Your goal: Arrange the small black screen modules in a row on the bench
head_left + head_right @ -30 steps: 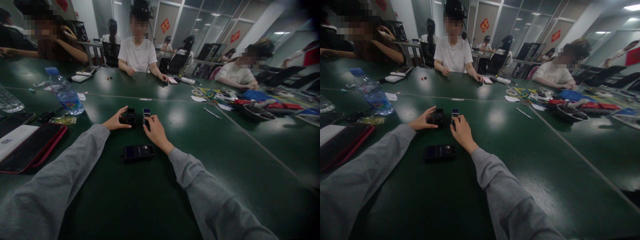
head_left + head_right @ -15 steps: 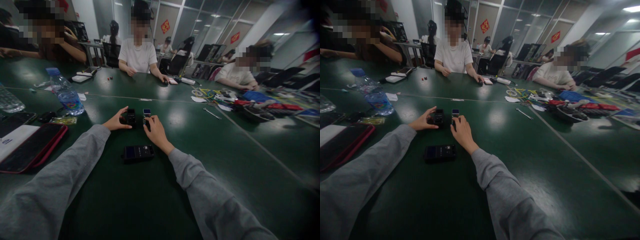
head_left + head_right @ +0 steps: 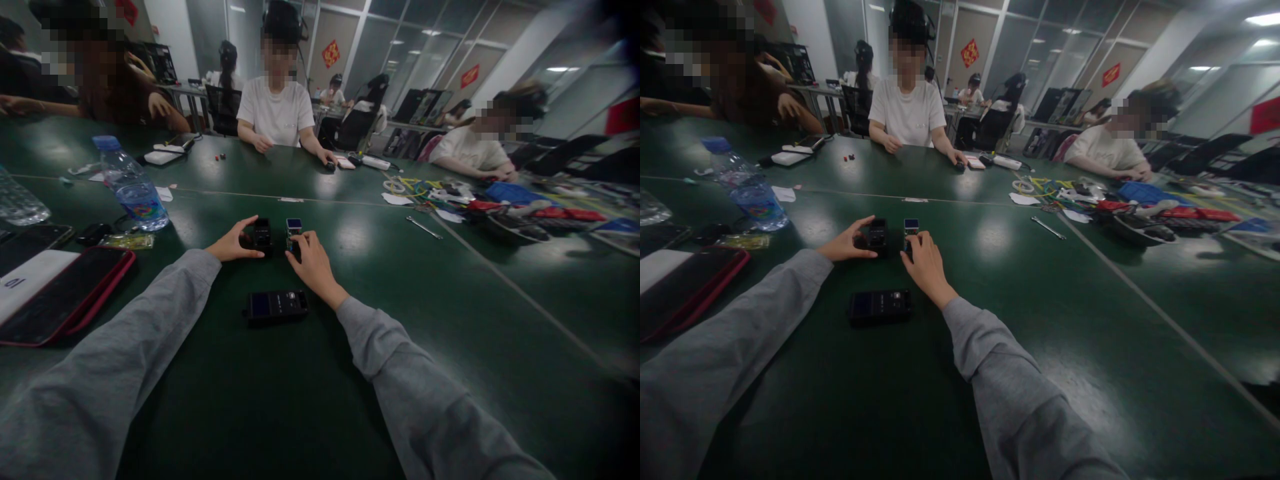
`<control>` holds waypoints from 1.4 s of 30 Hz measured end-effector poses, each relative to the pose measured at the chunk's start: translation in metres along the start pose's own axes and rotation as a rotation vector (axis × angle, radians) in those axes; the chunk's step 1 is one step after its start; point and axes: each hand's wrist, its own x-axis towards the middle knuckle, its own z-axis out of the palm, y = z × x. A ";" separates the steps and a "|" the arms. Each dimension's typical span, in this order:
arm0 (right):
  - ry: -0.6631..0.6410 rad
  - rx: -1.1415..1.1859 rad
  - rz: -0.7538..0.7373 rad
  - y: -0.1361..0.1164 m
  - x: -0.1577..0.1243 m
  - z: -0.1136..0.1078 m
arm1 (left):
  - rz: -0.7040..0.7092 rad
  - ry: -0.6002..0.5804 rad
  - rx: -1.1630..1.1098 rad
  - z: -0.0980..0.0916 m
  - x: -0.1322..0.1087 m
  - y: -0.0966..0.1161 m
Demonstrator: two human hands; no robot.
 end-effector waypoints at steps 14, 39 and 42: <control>0.005 -0.006 0.014 0.000 0.000 0.000 | -0.030 0.008 0.023 0.000 -0.001 0.008; 0.035 -0.028 0.035 0.003 -0.001 0.003 | -0.031 0.010 0.027 0.001 -0.001 0.003; 0.036 -0.029 0.034 0.003 -0.001 0.003 | -0.030 0.012 0.022 0.000 -0.001 0.003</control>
